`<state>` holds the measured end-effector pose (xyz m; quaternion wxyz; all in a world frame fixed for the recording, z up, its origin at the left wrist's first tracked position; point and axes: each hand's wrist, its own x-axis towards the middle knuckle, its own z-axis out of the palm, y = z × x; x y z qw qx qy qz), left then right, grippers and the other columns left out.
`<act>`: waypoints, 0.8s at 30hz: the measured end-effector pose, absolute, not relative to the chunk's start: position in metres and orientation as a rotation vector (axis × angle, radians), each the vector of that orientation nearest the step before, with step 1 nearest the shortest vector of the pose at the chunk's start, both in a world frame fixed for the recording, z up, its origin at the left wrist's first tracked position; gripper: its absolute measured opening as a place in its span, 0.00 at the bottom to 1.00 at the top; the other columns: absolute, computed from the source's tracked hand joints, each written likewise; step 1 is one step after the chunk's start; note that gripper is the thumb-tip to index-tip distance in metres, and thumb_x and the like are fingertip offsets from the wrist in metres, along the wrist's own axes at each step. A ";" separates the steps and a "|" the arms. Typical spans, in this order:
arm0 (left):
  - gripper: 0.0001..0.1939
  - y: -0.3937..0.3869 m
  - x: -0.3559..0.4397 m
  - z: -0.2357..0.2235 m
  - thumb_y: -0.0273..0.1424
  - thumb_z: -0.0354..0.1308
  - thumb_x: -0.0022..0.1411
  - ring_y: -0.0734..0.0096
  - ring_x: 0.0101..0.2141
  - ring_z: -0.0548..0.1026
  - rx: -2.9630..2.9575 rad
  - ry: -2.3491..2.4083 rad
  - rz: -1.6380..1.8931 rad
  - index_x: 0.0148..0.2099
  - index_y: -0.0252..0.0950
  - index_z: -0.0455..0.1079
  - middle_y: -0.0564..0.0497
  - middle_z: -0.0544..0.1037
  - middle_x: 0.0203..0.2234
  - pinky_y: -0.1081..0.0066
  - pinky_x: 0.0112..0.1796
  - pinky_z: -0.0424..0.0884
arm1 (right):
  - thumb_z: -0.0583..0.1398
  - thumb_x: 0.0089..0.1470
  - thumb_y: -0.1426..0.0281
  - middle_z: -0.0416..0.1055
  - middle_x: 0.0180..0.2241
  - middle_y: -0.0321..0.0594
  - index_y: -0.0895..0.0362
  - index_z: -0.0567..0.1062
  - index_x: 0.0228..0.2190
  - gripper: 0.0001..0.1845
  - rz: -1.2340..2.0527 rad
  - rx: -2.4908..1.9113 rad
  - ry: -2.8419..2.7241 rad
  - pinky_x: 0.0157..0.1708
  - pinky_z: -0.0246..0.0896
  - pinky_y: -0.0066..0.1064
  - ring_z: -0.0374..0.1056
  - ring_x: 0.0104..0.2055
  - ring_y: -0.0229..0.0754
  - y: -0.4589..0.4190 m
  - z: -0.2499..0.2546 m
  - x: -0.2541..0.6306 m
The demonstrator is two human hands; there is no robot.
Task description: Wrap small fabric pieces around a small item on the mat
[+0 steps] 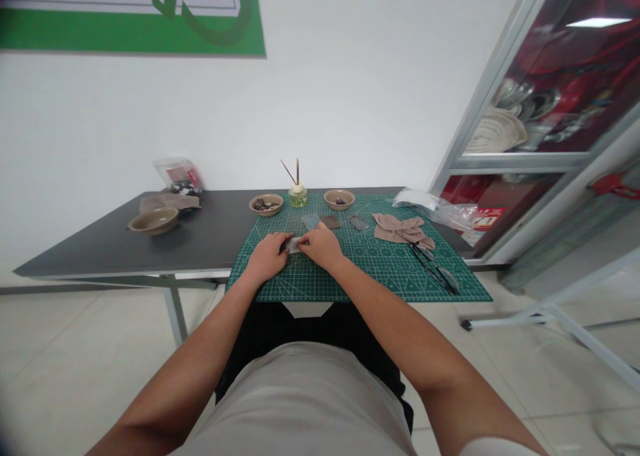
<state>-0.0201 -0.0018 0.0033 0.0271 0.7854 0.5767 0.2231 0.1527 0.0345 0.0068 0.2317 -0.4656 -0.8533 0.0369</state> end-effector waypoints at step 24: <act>0.18 -0.003 -0.019 0.004 0.26 0.50 0.61 0.60 0.46 0.69 2.472 1.815 0.622 0.53 0.38 0.70 0.46 0.74 0.44 0.61 0.50 0.65 | 0.63 0.53 0.66 0.79 0.32 0.40 0.52 0.83 0.35 0.09 0.093 -1.382 -2.269 0.40 0.59 0.35 0.63 0.42 0.47 0.039 0.007 0.160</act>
